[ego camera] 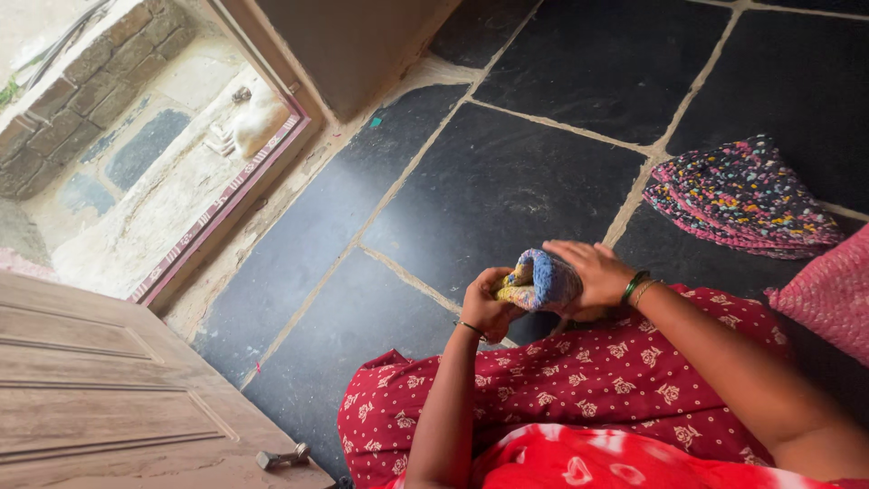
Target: The person folds several circular and semi-circular woven mats by hand and stacks them on the floor.
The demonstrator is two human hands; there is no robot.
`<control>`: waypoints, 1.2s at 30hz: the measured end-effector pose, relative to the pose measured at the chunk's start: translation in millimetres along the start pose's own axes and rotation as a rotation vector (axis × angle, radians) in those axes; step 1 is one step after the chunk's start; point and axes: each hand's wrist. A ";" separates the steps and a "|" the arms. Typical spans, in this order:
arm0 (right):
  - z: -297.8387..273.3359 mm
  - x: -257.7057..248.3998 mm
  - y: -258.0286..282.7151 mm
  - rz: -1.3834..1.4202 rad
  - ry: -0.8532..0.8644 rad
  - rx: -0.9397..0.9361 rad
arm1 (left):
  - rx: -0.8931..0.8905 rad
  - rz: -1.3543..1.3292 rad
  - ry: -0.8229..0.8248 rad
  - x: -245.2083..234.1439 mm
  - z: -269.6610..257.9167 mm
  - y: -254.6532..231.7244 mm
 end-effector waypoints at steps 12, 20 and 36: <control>-155.1 -64.2 -117.4 0.025 -0.355 0.866 | -0.298 0.046 -0.576 -53.2 5.1 93.8; -302.0 -83.7 -144.3 -0.558 0.423 1.201 | -0.245 0.187 -0.583 -56.9 6.5 126.5; -139.3 38.8 -228.2 -0.265 0.648 1.299 | -0.290 0.124 -0.510 -59.7 24.2 139.0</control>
Point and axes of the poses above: each hand's wrist, its own z-axis towards the middle knuckle, its own x-axis out of the palm, y = z × x, and after that the axes turned 12 degrees about -z, right-handed
